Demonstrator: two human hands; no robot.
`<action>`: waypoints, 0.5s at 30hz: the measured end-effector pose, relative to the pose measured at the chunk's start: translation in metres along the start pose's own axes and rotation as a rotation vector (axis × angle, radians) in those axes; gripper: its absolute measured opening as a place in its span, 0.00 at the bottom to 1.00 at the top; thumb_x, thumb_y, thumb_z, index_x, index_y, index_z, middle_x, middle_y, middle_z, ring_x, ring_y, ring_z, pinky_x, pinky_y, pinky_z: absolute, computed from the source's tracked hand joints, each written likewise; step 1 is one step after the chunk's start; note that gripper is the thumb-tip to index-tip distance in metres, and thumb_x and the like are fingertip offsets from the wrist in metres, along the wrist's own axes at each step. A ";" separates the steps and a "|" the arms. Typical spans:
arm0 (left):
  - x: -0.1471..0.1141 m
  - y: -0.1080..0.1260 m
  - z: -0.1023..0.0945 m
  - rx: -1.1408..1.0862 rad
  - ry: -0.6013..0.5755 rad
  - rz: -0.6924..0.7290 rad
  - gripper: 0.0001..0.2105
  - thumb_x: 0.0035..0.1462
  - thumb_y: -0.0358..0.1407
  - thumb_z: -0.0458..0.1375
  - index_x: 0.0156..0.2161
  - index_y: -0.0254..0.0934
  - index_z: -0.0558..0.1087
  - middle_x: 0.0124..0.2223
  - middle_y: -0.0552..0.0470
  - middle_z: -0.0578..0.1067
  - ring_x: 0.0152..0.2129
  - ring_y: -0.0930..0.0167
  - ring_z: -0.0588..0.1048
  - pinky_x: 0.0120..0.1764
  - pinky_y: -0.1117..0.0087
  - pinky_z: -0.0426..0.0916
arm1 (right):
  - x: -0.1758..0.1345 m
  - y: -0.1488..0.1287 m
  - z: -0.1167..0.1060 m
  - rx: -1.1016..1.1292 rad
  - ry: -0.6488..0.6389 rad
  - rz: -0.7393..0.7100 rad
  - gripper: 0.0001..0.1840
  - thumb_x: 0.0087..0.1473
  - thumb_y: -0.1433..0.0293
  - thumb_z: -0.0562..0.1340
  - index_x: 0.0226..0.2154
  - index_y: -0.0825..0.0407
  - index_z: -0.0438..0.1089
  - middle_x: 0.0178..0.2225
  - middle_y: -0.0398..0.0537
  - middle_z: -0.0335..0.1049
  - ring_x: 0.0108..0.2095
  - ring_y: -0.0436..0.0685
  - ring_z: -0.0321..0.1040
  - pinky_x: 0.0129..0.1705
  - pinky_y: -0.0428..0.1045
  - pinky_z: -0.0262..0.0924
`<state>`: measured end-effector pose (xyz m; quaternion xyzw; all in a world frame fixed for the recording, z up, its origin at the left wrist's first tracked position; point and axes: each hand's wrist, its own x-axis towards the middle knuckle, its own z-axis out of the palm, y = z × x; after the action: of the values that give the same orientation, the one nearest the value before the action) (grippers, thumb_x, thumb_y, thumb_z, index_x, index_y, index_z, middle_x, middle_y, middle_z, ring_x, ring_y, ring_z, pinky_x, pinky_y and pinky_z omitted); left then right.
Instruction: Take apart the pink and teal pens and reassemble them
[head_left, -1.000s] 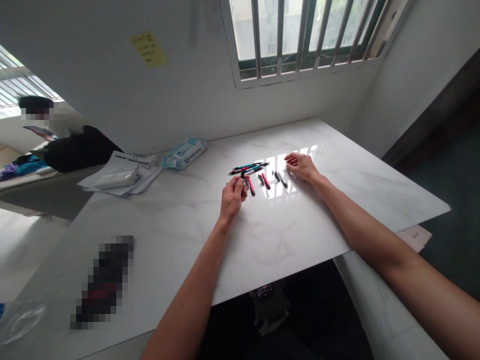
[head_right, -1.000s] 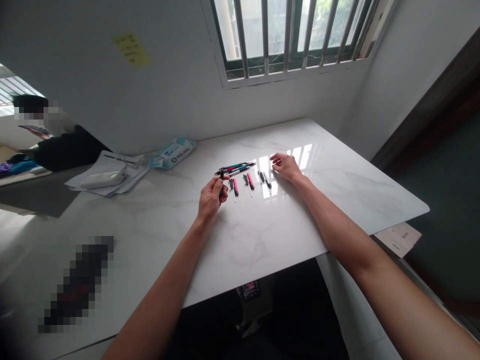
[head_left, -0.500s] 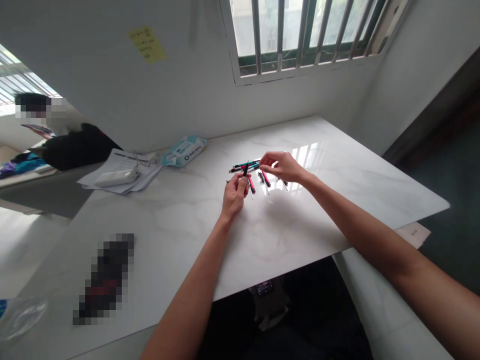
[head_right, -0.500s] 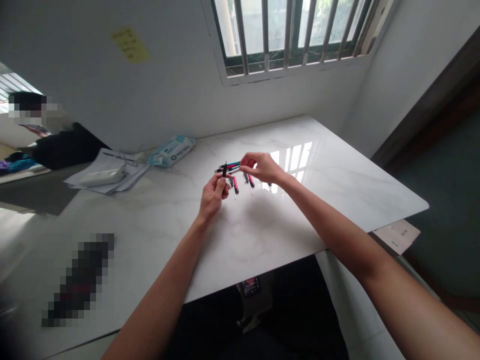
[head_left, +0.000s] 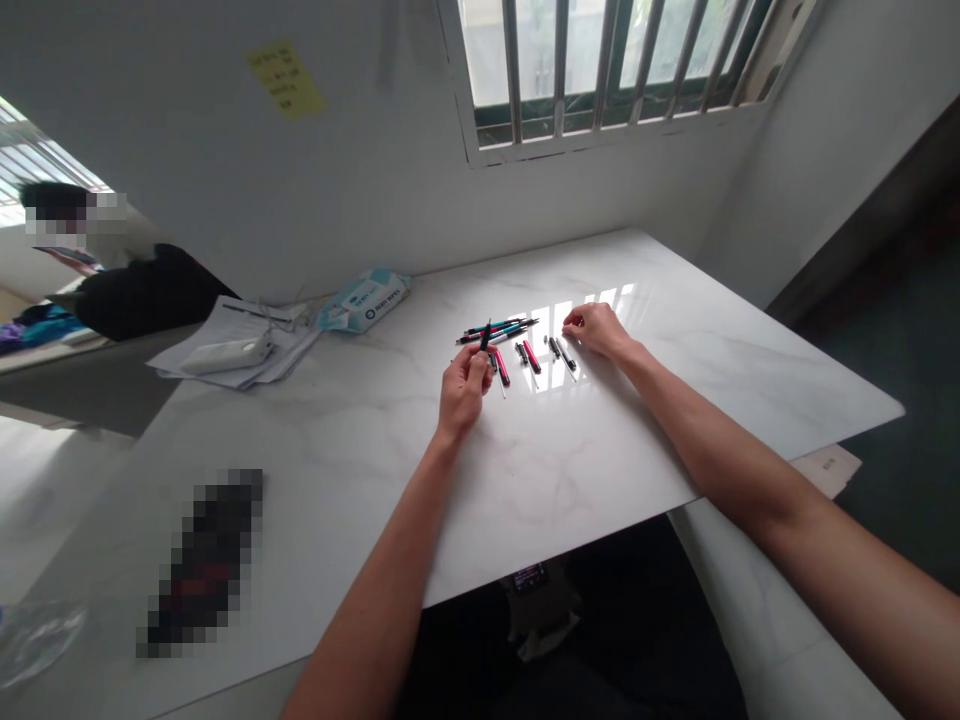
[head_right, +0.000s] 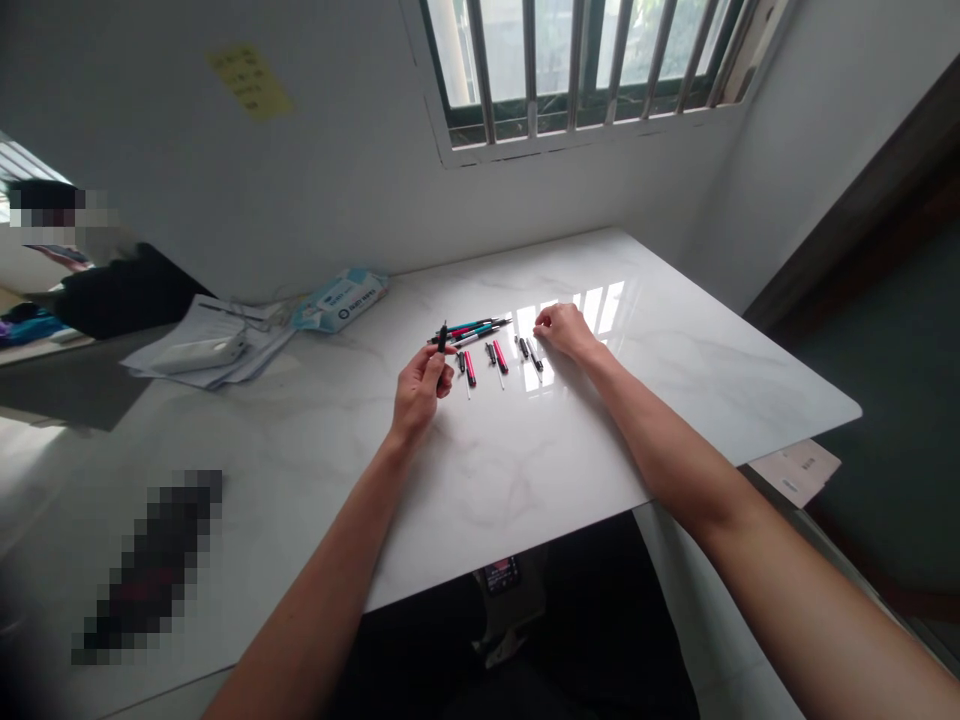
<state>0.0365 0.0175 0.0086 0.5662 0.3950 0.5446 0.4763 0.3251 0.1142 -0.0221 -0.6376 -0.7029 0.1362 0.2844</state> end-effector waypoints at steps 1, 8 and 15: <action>0.000 0.000 0.000 -0.001 0.004 0.000 0.18 0.63 0.51 0.64 0.44 0.37 0.77 0.24 0.58 0.64 0.20 0.76 0.60 0.23 0.75 0.53 | 0.001 0.000 0.000 -0.012 -0.002 -0.005 0.06 0.58 0.70 0.71 0.39 0.52 0.85 0.39 0.52 0.84 0.40 0.59 0.79 0.49 0.52 0.71; 0.001 0.000 -0.002 -0.004 0.031 -0.005 0.18 0.62 0.51 0.64 0.44 0.37 0.77 0.24 0.58 0.65 0.20 0.76 0.60 0.22 0.75 0.53 | -0.006 0.017 -0.012 0.103 0.058 0.016 0.08 0.61 0.69 0.68 0.40 0.53 0.83 0.38 0.52 0.83 0.38 0.57 0.77 0.45 0.50 0.71; 0.002 0.001 -0.001 -0.008 0.019 0.000 0.18 0.62 0.51 0.65 0.44 0.37 0.77 0.24 0.58 0.65 0.20 0.76 0.60 0.23 0.75 0.54 | -0.007 0.016 -0.010 0.136 0.037 0.030 0.11 0.65 0.69 0.64 0.44 0.53 0.83 0.40 0.53 0.84 0.39 0.58 0.77 0.46 0.51 0.70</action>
<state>0.0355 0.0188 0.0102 0.5593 0.3973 0.5513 0.4748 0.3442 0.1082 -0.0245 -0.6295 -0.6772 0.1761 0.3378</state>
